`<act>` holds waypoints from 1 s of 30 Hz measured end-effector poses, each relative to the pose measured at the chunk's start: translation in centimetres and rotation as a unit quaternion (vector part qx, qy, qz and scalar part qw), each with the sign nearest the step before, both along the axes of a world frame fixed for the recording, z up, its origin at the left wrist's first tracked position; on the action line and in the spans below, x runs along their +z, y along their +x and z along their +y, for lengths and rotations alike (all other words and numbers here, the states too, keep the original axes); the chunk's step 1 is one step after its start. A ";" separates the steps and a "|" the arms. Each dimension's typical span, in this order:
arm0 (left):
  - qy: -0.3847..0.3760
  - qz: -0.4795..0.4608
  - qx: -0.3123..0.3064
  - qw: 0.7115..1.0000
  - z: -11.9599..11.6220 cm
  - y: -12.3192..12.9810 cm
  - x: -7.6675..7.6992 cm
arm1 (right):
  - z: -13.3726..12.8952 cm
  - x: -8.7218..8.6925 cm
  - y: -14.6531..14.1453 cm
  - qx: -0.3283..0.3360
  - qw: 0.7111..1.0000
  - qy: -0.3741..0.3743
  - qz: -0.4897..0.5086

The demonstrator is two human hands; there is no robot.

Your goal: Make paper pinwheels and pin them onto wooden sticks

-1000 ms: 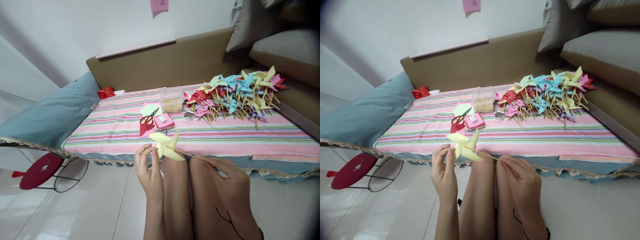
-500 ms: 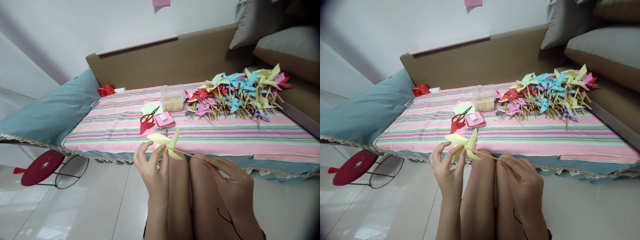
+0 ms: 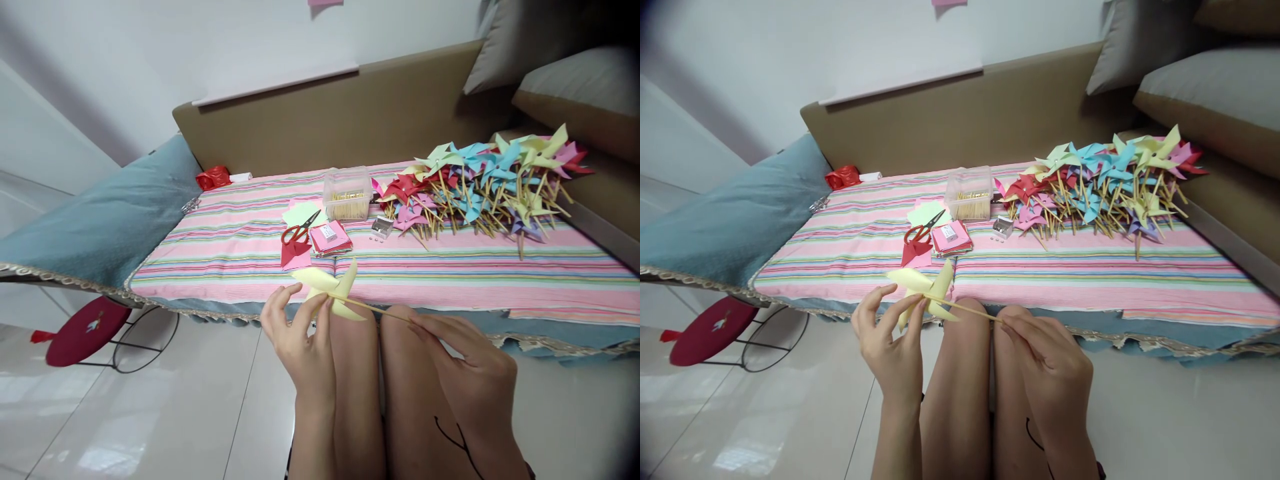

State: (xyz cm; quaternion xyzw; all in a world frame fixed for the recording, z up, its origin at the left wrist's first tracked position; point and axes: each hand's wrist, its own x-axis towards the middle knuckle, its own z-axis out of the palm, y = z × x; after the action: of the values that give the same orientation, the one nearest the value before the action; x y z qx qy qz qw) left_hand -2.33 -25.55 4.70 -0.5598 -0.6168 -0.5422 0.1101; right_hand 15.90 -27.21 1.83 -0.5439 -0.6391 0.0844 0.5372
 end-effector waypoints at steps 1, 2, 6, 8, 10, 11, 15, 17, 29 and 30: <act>0.001 -0.003 0.000 1.000 0.0 0.0 0.0 | 0.0 0.0 0.0 0.002 1.000 0.001 0.000; 0.000 -0.007 0.000 1.000 0.0 0.0 0.0 | 0.0 0.1 0.0 0.004 1.000 0.002 -0.001; -0.008 -0.066 -0.005 0.998 -0.1 0.2 0.3 | -0.1 0.0 0.1 -0.010 1.000 -0.007 -0.003; 0.001 -0.156 -0.013 0.988 -0.2 0.5 0.7 | 0.0 -0.1 0.1 -0.025 0.999 -0.023 -0.002; 0.023 -0.252 -0.027 0.967 -0.2 0.7 1.2 | 0.1 -0.3 0.2 -0.034 0.998 -0.048 0.011; 0.033 -0.290 -0.032 0.956 -0.2 0.8 1.4 | 0.2 -0.4 0.2 -0.035 0.997 -0.065 0.025; -0.002 -0.381 -0.058 0.923 -0.2 0.9 1.8 | 0.4 -0.9 0.1 -0.020 0.982 -0.160 0.100; -0.049 -0.414 -0.093 0.904 -0.1 0.8 1.5 | 0.5 -1.1 0.1 0.000 0.970 -0.207 0.126; -0.198 -0.551 -0.219 0.780 0.4 0.7 0.1 | 0.6 -0.8 0.7 0.109 0.956 -0.245 0.114; -0.200 -0.547 -0.224 0.782 0.4 0.7 0.1 | 0.6 -0.9 0.7 0.112 0.956 -0.244 0.114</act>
State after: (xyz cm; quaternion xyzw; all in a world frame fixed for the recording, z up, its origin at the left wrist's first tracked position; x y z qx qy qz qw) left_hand -1.60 -25.16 4.81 -0.3007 -0.5255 -0.6314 -0.4845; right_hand 16.62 -26.62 0.92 -0.5700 -0.5903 0.3594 0.4444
